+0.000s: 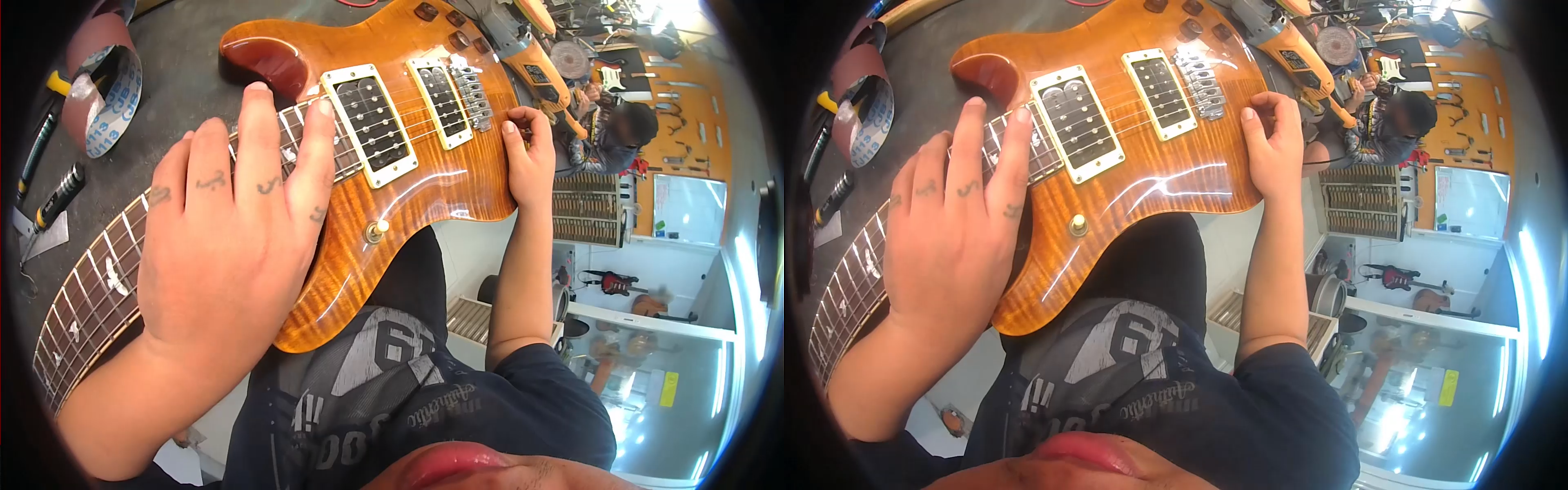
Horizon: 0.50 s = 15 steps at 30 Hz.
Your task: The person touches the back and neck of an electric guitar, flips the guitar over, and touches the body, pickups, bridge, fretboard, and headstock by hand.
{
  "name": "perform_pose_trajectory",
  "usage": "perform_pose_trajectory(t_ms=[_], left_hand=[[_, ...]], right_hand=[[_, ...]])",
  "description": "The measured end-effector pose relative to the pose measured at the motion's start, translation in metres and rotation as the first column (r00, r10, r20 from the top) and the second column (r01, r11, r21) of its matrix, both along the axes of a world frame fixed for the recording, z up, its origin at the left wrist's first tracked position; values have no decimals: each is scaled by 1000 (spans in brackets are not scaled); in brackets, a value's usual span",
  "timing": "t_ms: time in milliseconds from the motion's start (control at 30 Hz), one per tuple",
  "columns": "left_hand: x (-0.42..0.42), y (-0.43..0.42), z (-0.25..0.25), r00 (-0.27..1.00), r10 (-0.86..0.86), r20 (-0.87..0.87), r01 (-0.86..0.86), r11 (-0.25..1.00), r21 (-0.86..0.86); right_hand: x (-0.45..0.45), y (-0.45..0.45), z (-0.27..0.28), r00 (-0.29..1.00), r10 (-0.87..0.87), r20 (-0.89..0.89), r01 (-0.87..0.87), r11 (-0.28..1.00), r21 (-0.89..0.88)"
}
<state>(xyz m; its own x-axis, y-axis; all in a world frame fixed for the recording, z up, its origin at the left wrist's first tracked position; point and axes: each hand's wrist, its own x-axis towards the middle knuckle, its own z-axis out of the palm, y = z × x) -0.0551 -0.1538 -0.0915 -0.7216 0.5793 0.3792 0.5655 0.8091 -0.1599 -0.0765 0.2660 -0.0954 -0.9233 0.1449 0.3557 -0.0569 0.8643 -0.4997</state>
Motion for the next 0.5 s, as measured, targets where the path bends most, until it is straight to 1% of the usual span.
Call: perform_pose_trajectory(t_ms=[67,100,233,333,400,467,500], left_hand=[[5,-2,6,1000,1,-5,-1,1000,-12],[5,-3,6,1000,-1,-3,1,1000,-17],[6,-3,12,1000,-4,-16,3,999,-48],[4,-1,7,1000,-4,-20,3,999,-32],[4,0,6,999,4,-38,-7,998,-63],[3,2,8,998,1,-55,-6,997,-81],[2,1,10,999,-6,-36,3,996,-84]], right_hand=[[5,-5,5,1000,-21,-14,21,1000,13],[4,-5,4,999,-33,-20,33,999,-12],[4,-1,3,997,-50,-52,49,999,-22],[1,-3,1,996,-64,-65,62,998,-25],[2,-7,0,994,-91,-59,87,995,-56],[1,-10,5,994,-91,-69,90,996,-13],[4,-10,5,993,-97,-69,98,995,7]])
